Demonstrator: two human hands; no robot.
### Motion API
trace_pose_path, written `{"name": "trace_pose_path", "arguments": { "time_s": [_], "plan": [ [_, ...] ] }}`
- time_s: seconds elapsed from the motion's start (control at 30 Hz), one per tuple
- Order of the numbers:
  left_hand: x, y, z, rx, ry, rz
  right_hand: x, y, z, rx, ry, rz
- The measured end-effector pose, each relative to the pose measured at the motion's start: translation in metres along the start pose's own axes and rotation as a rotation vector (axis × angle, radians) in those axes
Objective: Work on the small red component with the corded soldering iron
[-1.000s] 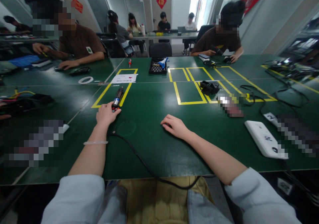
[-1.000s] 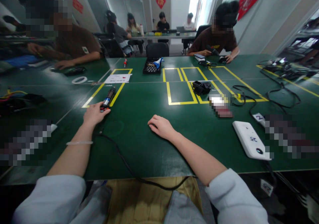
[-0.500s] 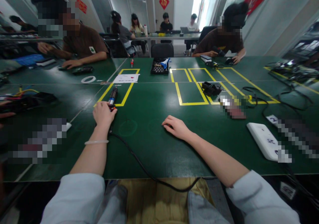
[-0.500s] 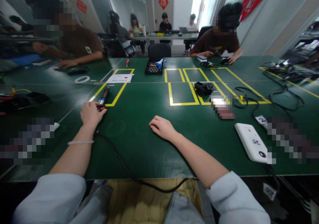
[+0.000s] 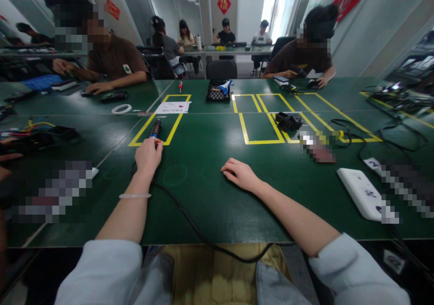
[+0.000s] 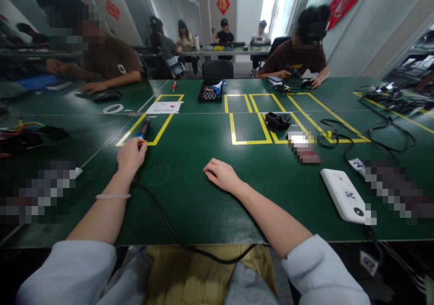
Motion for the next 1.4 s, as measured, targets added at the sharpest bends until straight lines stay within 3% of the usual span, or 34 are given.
{"name": "trace_pose_path", "arguments": {
  "time_s": [0.1,0.23,0.33,0.47,0.6,0.93,1.17,1.4],
  "plan": [
    [0.04,-0.015,0.006,-0.107,-0.164,0.348,0.0,-0.001,0.0,-0.002,-0.002,-0.008],
    [0.111,-0.036,0.035,-0.402,-0.359,0.766,0.004,0.0,-0.001,0.016,-0.03,-0.06],
    [0.151,-0.04,0.061,-0.582,-0.407,0.922,0.008,-0.001,-0.001,0.034,-0.052,-0.112],
    [0.18,-0.041,0.09,-0.762,-0.448,1.024,0.008,-0.004,-0.002,0.015,-0.038,-0.136],
    [0.189,-0.041,0.102,-0.824,-0.488,1.059,0.002,-0.004,-0.002,0.005,-0.001,-0.094],
    [0.187,-0.029,0.098,-0.619,-0.585,0.924,0.007,-0.001,-0.002,0.019,-0.059,-0.079],
    [0.187,-0.027,0.1,-0.631,-0.592,0.881,0.003,0.001,-0.002,0.028,-0.025,-0.126],
    [0.192,-0.022,0.104,-0.594,-0.647,0.76,0.022,-0.004,-0.004,0.022,-0.184,-0.344]
  ]
}}
Point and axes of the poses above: each hand's wrist, its own z-axis away from the middle knuckle, its own y-axis out of the back of the hand, x = y × z, the point moved 8 cm from there along -z, towards the middle knuckle, and after that the axes turned 5 degrees about -y, right-handed, at the moved point
